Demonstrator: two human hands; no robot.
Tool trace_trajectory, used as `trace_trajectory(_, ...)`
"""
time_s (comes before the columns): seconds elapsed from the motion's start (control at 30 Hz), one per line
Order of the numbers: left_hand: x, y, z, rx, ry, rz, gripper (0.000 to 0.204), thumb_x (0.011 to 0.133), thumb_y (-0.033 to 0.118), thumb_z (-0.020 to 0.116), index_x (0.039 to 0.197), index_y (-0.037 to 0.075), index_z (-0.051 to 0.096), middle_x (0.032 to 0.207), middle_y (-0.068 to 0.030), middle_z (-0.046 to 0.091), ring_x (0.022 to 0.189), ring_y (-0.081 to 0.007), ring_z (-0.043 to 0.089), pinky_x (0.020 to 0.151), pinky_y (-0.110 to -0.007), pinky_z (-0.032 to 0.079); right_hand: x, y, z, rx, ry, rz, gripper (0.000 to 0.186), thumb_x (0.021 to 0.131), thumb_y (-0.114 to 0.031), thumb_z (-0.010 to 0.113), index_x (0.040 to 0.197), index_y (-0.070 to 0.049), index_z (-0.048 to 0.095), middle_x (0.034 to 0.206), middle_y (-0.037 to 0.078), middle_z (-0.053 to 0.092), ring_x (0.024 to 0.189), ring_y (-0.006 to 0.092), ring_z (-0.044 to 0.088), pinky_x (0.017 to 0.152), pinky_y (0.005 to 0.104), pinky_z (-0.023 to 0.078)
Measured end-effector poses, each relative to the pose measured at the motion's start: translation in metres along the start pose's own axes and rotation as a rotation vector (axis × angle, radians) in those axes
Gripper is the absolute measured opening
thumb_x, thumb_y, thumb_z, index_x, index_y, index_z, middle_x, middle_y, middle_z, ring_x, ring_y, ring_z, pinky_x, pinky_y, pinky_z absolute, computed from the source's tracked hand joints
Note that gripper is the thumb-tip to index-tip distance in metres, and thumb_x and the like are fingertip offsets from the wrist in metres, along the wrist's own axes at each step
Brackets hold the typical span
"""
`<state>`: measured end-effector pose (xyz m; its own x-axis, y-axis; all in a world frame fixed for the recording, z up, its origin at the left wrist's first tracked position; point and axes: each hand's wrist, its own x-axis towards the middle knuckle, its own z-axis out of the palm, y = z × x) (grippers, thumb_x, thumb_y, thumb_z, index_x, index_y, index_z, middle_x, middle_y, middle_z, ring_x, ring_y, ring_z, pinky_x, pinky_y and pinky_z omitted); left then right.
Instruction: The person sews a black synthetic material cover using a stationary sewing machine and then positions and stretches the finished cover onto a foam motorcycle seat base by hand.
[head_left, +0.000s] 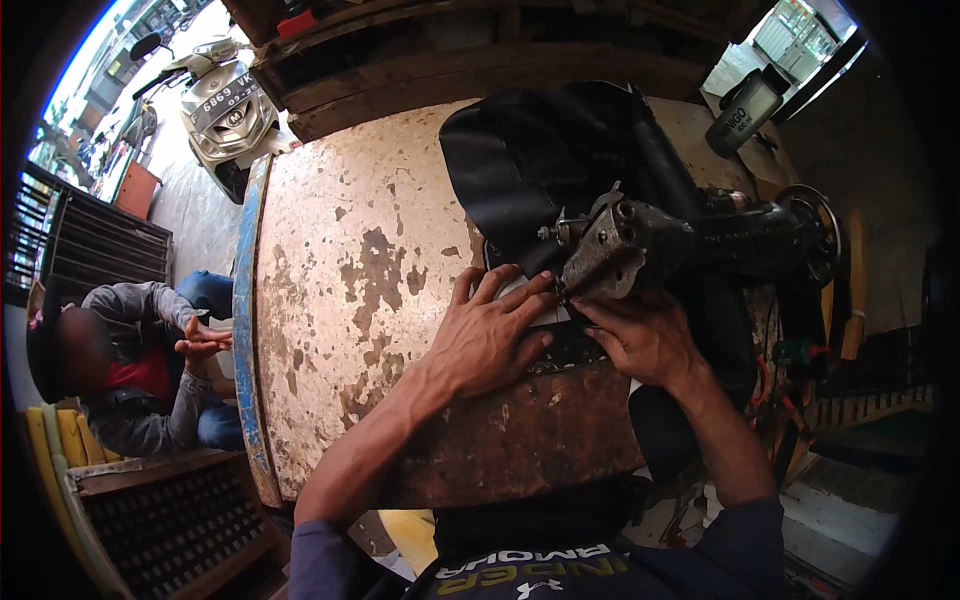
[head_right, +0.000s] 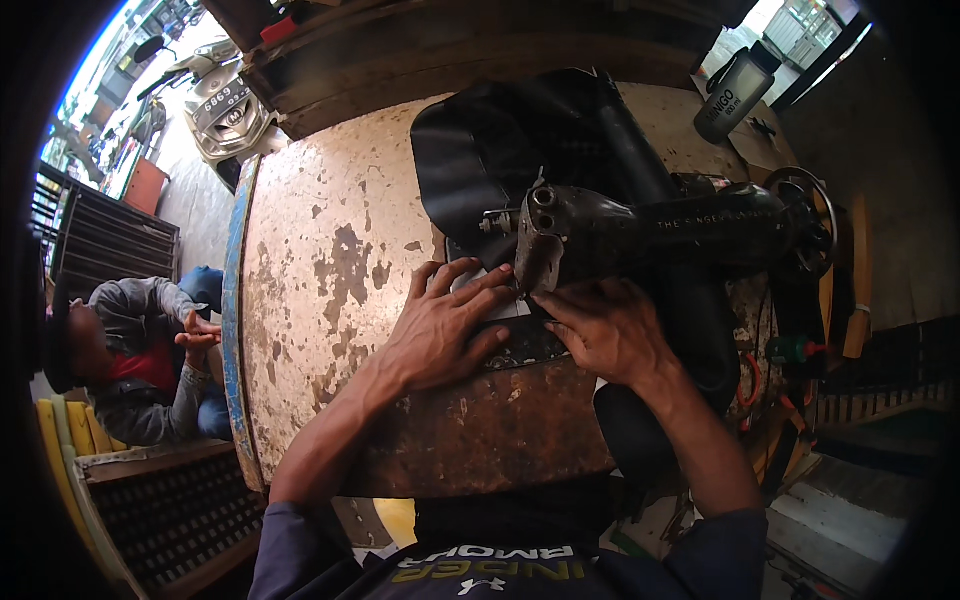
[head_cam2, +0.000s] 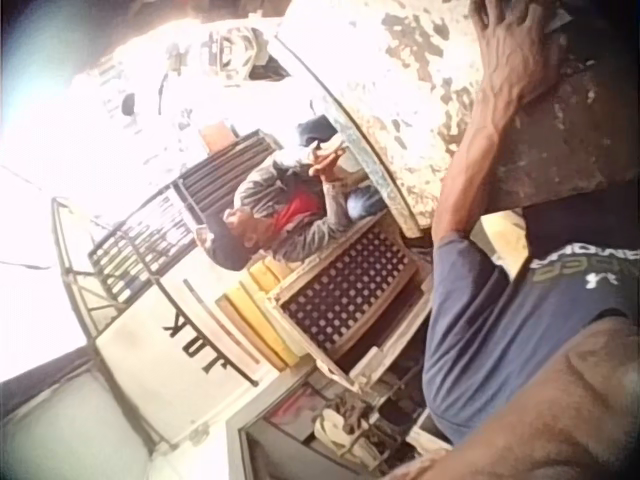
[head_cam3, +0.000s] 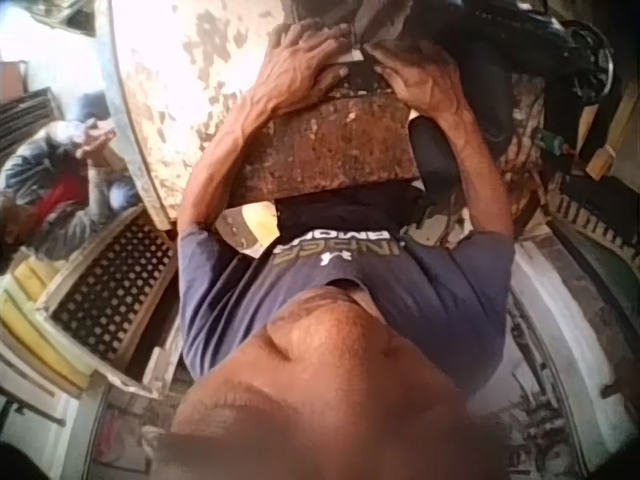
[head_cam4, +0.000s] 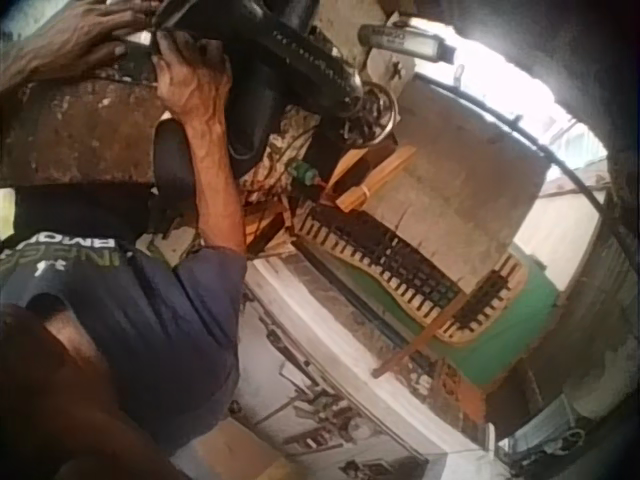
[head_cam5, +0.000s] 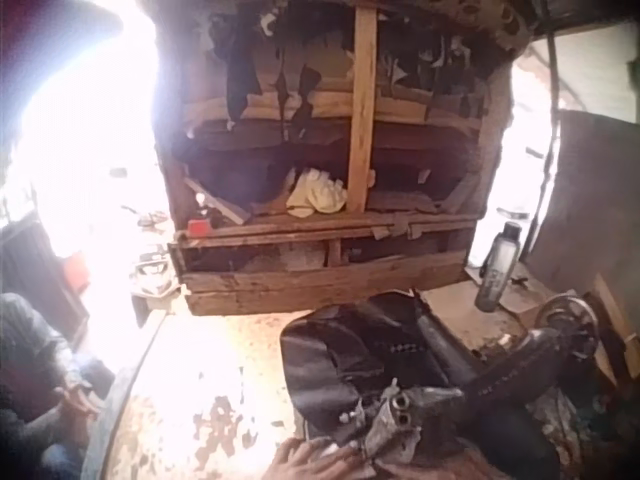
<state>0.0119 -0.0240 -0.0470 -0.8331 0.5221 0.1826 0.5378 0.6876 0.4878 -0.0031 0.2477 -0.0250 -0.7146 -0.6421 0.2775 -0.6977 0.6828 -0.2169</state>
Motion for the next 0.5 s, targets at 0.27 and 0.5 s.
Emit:
trace_trajectory(0.27, 0.052, -0.08, -0.028, 0.03, 0.41, -0.085, 0.064, 0.089, -0.002, 0.067, 0.15, 0.015, 0.058, 0.154, -0.0158, 0.054, 0.142, -0.0382, 0.049, 0.119, -0.05, 0.043, 0.008, -0.008, -0.005, 0.09, -0.067, 0.046, 0.044, 0.082, -0.015, 0.084, 0.126, -0.018, 0.079, 0.114, 0.005, 0.081, 0.104, 0.026, 0.076, 0.092, 0.0418, 0.059)
trace_trajectory(0.5, 0.07, -0.136, -0.036, 0.146, 0.201, -0.202, 0.054, 0.092, 0.011, 0.065, 0.144, 0.022, 0.068, 0.155, -0.0076, 0.06, 0.145, -0.0334, 0.05, 0.125, -0.051, 0.035, 0.013, -0.006, -0.007, 0.112, -0.076, 0.02, 0.044, 0.081, -0.012, 0.085, 0.125, -0.014, 0.08, 0.115, 0.009, 0.08, 0.109, 0.0299, 0.076, 0.099, 0.0418, 0.058)
